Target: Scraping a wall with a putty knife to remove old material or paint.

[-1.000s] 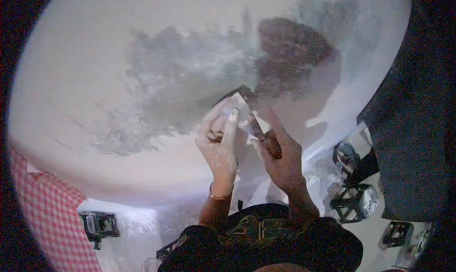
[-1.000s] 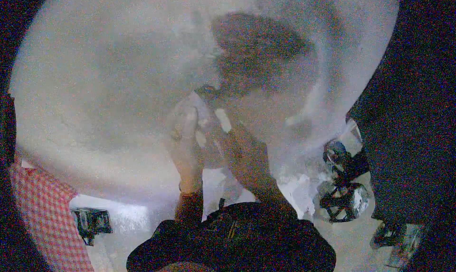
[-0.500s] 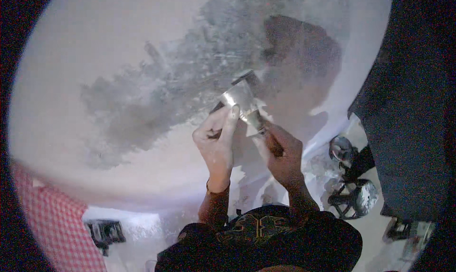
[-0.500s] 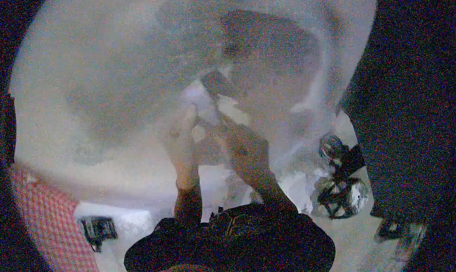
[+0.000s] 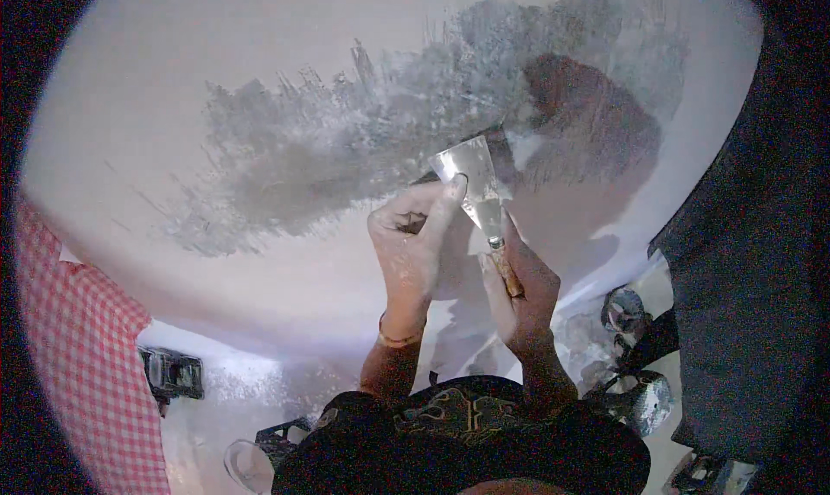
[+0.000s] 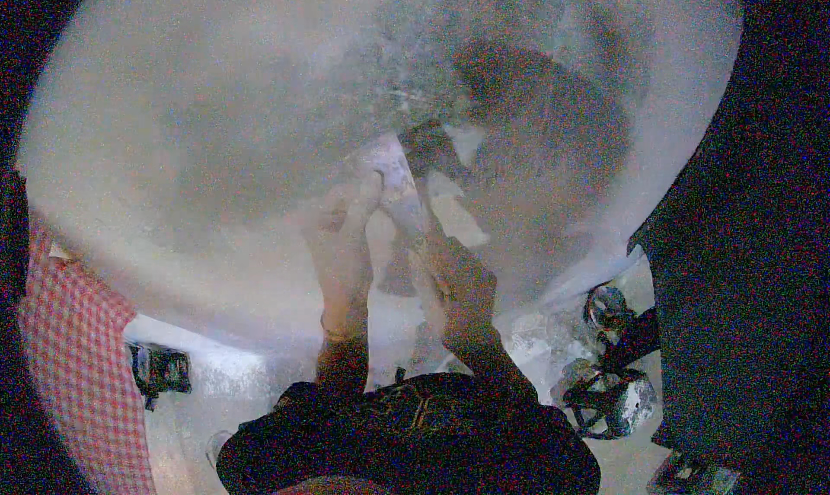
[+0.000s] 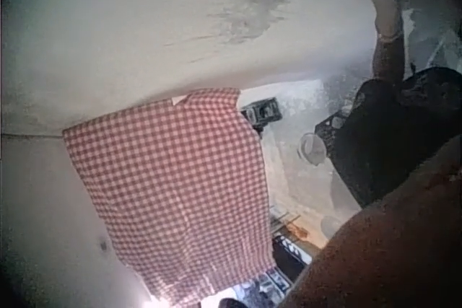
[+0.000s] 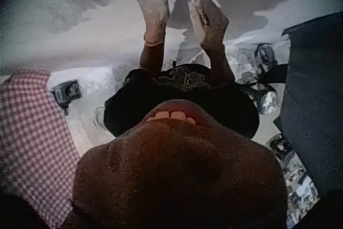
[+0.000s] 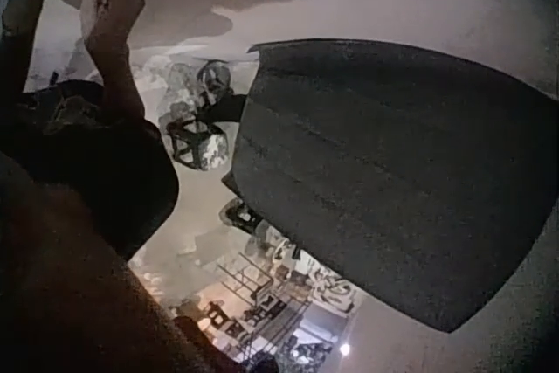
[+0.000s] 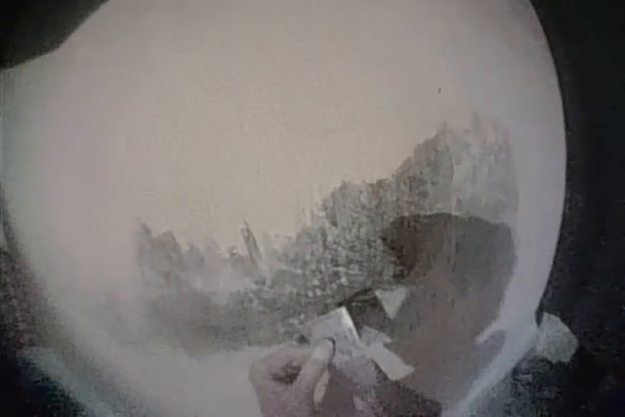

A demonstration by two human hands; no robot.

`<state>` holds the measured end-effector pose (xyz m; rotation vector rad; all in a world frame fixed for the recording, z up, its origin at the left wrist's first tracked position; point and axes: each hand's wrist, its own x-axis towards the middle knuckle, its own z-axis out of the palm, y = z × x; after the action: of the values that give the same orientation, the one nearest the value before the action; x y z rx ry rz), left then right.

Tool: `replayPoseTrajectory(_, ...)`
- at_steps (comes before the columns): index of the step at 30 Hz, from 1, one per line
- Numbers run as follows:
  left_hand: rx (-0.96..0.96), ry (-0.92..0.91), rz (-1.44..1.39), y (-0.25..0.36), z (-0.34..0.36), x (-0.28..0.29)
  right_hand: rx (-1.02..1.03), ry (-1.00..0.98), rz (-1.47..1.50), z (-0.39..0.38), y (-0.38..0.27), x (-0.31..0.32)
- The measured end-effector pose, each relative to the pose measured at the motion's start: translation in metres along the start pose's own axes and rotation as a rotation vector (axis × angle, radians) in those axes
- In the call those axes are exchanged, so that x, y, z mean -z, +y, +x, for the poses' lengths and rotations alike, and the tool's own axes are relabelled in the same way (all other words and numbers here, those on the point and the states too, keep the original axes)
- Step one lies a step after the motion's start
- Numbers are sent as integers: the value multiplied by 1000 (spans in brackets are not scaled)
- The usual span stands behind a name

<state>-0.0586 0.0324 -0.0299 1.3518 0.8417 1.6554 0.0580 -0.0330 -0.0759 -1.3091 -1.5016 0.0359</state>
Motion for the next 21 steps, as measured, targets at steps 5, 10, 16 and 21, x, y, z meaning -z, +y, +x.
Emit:
replayPoseTrajectory(5, -53, -31, 38, 4, -5, -5, -133, -21, -36, 8, -10, -4)
replayPoseTrajectory(10, -4, -52, 2, 1, 9, 12, -62, -38, 53, 19, -16, -12)
replayPoseTrajectory(16, 58, 0, 0, 1, 28, 24, 41, -17, -49, 34, -28, -21)
replayPoseTrajectory(21, -52, -84, -94, 18, 32, 27, 24, 96, 13, 57, -47, -8)
